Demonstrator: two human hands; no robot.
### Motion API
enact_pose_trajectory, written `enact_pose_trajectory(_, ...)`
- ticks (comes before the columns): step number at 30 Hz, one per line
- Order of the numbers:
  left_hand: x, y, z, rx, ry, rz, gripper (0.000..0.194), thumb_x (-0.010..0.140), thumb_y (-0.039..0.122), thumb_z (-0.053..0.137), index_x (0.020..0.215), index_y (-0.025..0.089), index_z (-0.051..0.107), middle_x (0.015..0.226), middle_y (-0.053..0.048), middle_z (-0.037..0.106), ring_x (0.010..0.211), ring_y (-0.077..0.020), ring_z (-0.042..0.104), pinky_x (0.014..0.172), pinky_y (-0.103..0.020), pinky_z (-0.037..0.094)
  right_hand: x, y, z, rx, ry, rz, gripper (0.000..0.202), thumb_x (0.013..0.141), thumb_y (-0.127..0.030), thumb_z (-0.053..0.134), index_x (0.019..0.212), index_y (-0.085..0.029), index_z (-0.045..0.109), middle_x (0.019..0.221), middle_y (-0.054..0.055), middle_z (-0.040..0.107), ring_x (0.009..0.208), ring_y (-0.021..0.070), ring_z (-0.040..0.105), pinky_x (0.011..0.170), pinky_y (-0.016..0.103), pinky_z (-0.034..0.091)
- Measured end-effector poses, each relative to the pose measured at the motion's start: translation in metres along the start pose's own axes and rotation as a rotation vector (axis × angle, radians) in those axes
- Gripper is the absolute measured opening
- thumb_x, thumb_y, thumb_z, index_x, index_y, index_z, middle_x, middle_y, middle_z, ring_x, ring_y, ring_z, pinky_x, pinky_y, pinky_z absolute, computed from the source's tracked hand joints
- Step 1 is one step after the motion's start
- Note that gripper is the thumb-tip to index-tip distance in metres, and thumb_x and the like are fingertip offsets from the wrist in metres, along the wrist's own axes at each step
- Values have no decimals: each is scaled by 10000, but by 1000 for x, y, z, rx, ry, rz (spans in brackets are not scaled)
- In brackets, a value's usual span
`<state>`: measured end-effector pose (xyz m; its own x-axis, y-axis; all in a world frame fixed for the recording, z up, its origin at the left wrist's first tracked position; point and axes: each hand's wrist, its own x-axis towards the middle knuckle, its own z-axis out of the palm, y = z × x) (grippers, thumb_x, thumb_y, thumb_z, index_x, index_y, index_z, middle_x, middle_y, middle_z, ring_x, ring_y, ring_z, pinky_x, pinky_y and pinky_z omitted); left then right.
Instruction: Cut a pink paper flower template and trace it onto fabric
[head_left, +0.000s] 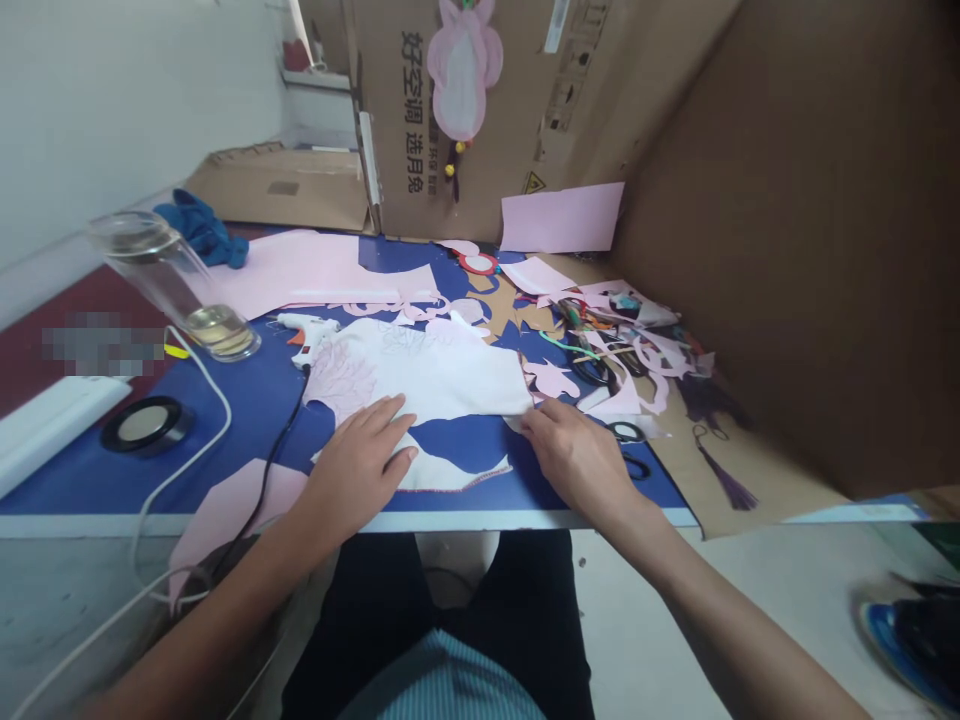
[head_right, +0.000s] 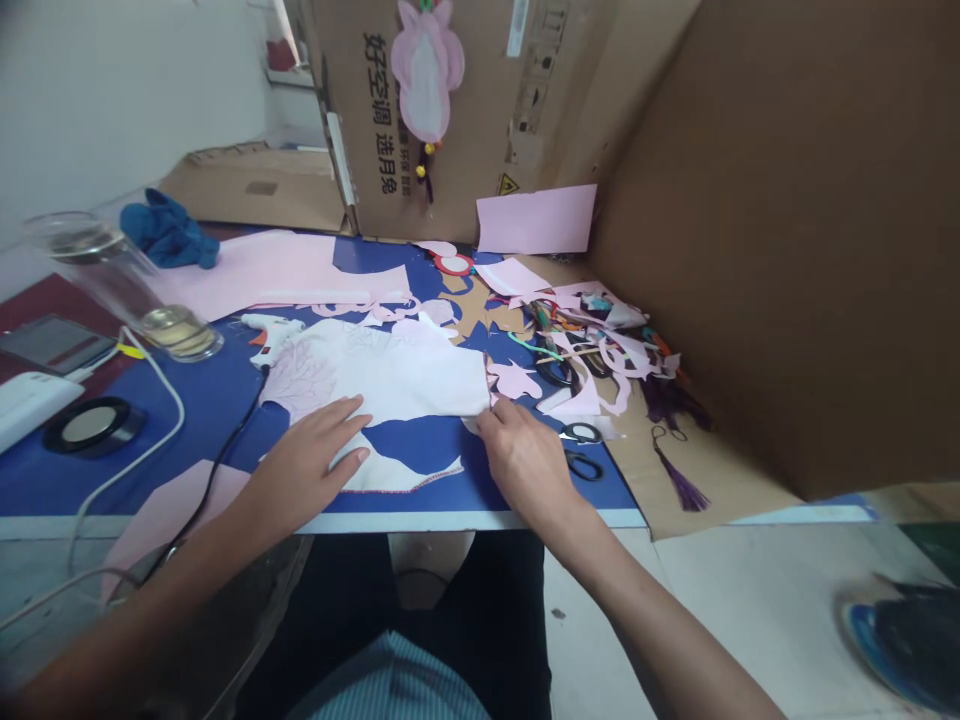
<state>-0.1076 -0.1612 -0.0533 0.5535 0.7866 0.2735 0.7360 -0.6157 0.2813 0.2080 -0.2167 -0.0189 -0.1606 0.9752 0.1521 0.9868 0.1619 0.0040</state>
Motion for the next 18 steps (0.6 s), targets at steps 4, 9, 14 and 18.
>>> enact_pose_trajectory(4, -1, -4, -7, -19, -39, -11, 490, 1078, 351, 441, 1429, 173, 733, 1649, -154, 611, 1542, -363, 563, 1290, -573, 464, -10, 1, -7, 164, 12, -11, 265, 1140, -269, 478, 1062, -252, 730, 1057, 100, 739, 897, 253, 721, 646, 336, 432)
enact_pose_trajectory(9, -3, -10, -16, -39, -105, -24, 493, 1040, 333, 450, 1415, 210, 746, 1648, -112, 620, 1544, -327, 565, 1294, -532, 467, -36, 4, -21, 314, -12, 4, 228, 1133, -309, 482, 1055, -270, 693, 1056, 85, 746, 862, 252, 736, 679, 341, 491)
enact_pose_trajectory(14, -2, -16, -19, -20, -124, -21, 483, 1001, 317, 467, 1359, 211, 774, 1608, -110, 658, 1512, -328, 596, 1299, -539, 460, -46, -4, -17, 390, -84, -5, 225, 1127, -296, 499, 1064, -277, 714, 1047, 75, 764, 845, 252, 755, 673, 353, 521)
enact_pose_trajectory(18, 4, -7, -21, -44, -77, -34, 451, 1029, 368, 489, 1338, 210, 776, 1581, -125, 678, 1482, -346, 621, 1269, -545, 492, -48, -6, -17, 415, -130, -2, 243, 1129, -301, 504, 1090, -286, 744, 1059, 67, 778, 870, 255, 763, 703, 368, 540)
